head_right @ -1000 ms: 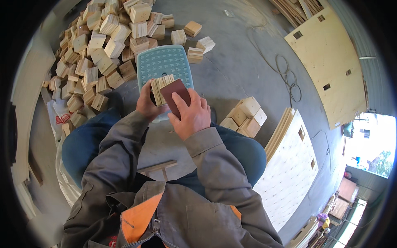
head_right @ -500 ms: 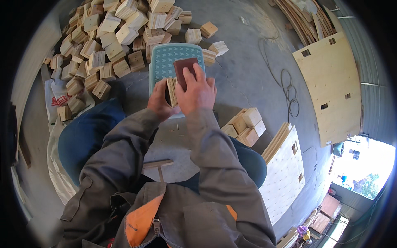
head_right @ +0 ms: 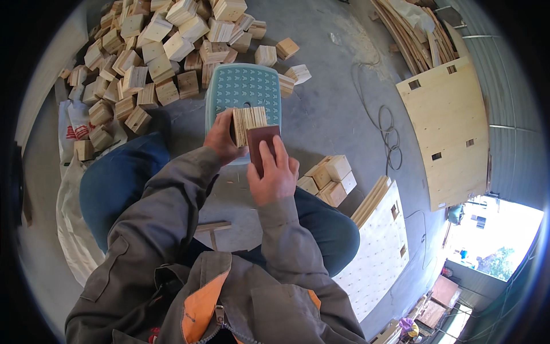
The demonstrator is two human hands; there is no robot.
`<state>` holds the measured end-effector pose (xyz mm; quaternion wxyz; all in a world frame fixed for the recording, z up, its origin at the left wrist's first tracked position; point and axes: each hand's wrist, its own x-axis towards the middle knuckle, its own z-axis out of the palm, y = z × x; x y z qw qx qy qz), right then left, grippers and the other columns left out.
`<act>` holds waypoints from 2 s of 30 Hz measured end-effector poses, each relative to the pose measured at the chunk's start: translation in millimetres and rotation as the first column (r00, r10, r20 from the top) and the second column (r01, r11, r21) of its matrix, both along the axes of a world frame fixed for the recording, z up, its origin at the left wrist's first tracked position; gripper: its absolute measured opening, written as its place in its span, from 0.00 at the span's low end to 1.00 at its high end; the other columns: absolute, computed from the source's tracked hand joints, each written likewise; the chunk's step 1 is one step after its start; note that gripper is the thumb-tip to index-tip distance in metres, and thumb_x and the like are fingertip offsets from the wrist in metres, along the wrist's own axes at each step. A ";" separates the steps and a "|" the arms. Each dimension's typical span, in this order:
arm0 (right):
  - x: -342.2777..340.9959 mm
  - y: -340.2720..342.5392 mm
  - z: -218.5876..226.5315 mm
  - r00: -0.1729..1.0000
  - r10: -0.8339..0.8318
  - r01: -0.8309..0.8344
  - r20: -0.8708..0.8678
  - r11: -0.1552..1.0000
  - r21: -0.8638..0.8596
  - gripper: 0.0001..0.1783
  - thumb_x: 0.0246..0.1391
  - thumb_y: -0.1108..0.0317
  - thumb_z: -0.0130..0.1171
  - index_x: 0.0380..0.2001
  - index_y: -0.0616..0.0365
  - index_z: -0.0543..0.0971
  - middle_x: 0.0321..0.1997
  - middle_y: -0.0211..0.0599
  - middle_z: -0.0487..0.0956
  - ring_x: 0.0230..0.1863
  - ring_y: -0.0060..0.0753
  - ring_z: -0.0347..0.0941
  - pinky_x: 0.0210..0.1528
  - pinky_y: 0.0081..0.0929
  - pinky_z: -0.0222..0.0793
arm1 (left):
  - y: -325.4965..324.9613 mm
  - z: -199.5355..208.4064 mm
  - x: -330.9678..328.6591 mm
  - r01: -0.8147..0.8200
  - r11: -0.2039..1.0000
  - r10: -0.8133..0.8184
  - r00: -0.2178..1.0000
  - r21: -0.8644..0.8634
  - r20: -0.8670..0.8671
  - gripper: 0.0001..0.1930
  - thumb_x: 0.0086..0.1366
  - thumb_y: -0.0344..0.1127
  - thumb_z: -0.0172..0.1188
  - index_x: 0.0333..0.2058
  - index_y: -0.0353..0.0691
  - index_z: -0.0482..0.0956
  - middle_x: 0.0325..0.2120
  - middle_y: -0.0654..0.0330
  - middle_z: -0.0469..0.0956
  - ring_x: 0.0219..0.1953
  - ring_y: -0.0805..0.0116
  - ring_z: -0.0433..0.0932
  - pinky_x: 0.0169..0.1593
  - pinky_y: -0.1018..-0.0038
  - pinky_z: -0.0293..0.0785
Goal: The person sits on the floor and sands small wooden blocks using a sanding block. They hold each block in one hand and rub the sanding block over the surfaces, then place the finished pieces onto a nearby stool.
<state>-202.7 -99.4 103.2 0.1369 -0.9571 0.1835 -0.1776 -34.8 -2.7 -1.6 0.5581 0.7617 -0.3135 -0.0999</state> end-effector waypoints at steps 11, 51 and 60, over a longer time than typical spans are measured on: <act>72.4 -36.7 -14.0 0.998 0.001 -0.002 0.059 1.000 0.004 0.33 0.52 0.60 0.75 0.63 0.50 0.84 0.74 0.46 0.76 0.65 0.56 0.75 0.68 0.50 0.69 | 5.3 -0.8 0.1 -0.009 1.000 0.009 1.000 0.005 -0.003 0.55 0.43 0.36 0.86 0.69 0.40 0.63 0.63 0.46 0.72 0.65 0.43 0.74 0.67 0.57 0.75; 128.1 -29.0 -11.2 1.000 0.011 -0.011 0.017 1.000 0.001 0.34 0.53 0.57 0.73 0.65 0.49 0.82 0.74 0.46 0.76 0.66 0.55 0.74 0.70 0.46 0.67 | 1.3 -2.6 -0.1 -0.036 0.997 0.036 0.999 -0.073 -0.003 0.52 0.46 0.40 0.85 0.68 0.41 0.65 0.62 0.47 0.74 0.65 0.43 0.75 0.67 0.58 0.75; 10.9 24.9 -1.2 0.990 0.128 -0.130 0.063 0.991 0.040 0.35 0.48 0.65 0.76 0.63 0.46 0.84 0.76 0.41 0.73 0.58 0.55 0.73 0.65 0.50 0.71 | -0.6 -13.4 3.1 -0.031 0.998 0.032 0.999 -0.061 0.016 0.47 0.53 0.40 0.83 0.68 0.40 0.66 0.62 0.44 0.74 0.64 0.40 0.76 0.66 0.58 0.76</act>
